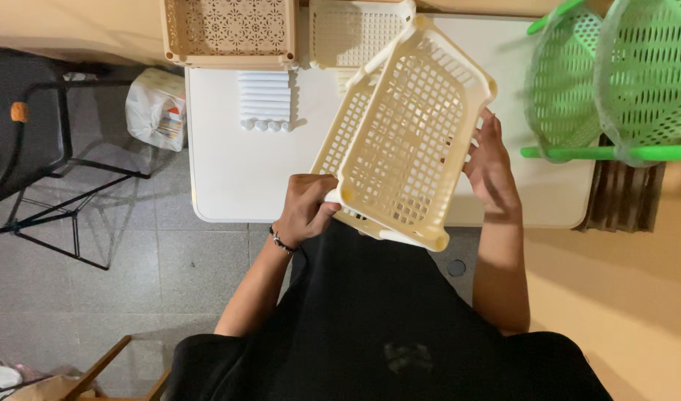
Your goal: The person assembles a small plastic stool by inserting cylindrical legs into a perforated seat base. They then attach a second seat layer and continue inserting legs to complete the structure.
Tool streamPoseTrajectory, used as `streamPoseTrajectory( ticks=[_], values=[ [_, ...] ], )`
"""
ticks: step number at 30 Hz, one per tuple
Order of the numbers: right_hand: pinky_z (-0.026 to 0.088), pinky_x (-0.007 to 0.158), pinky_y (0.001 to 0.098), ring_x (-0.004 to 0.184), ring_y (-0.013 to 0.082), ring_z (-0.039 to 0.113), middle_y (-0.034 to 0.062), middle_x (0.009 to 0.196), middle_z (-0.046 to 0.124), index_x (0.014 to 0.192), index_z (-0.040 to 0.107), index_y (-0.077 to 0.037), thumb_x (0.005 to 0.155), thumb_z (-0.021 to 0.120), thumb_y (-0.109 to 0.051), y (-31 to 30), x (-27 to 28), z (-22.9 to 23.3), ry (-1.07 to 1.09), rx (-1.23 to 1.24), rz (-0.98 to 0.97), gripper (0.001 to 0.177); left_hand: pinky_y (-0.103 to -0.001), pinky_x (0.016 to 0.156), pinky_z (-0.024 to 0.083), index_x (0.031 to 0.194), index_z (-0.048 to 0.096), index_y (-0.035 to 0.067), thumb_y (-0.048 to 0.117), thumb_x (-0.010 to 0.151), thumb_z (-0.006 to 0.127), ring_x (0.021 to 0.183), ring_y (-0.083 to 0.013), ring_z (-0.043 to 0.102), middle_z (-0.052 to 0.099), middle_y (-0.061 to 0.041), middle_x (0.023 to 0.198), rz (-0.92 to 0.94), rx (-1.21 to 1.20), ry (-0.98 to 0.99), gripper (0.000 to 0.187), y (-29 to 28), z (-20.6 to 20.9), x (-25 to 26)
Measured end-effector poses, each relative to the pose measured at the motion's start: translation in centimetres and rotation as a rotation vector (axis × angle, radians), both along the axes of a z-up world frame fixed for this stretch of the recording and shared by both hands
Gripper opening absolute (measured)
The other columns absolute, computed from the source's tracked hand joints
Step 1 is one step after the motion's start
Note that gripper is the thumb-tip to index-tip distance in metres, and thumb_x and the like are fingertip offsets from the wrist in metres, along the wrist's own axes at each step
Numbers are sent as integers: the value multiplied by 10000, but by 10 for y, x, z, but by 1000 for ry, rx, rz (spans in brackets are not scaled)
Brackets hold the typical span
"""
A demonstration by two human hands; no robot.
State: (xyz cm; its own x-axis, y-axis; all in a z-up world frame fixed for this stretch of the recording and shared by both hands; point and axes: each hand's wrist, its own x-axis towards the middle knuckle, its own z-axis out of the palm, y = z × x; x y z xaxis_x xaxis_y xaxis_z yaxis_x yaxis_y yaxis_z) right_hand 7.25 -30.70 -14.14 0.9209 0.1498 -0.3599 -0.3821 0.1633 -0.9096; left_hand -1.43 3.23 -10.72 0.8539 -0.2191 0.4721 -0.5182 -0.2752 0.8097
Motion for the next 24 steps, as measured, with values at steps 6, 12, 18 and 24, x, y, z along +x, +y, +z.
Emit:
streamPoseTrajectory(
  ticks=[6,12,18,24],
  values=[
    [368,1244,417,1447,239,462,127,1554,507,1554,414,-17,1065,395,-679,-13,36,-65,-195,90,-74,823,-389,639,465,1072,647,-2,452,1078,498,695,-260,585,587,-126,818,4,-72,140,478,-4,-12,5],
    [456,1139,385,1267,208,581,85,1356,608,1392,517,-50,1121,401,-490,-15,30,-86,-293,353,-210,530,-410,1015,390,1236,555,-39,544,1134,346,1061,-266,439,506,-129,1083,46,-134,364,627,-5,-8,9],
    [472,1055,346,1128,173,583,71,1179,606,1206,502,-80,1115,440,-355,-3,19,-79,-380,286,-297,296,-338,908,323,1002,461,23,735,1027,279,938,-195,286,364,-56,943,139,-274,377,735,-11,-31,10],
    [462,1052,348,1115,166,561,69,1149,581,1176,464,-84,1106,469,-370,2,-11,-86,-424,213,-367,295,-359,828,307,795,398,11,637,1062,373,867,-186,283,326,-49,807,280,-347,458,681,-11,-63,25]
  ],
)
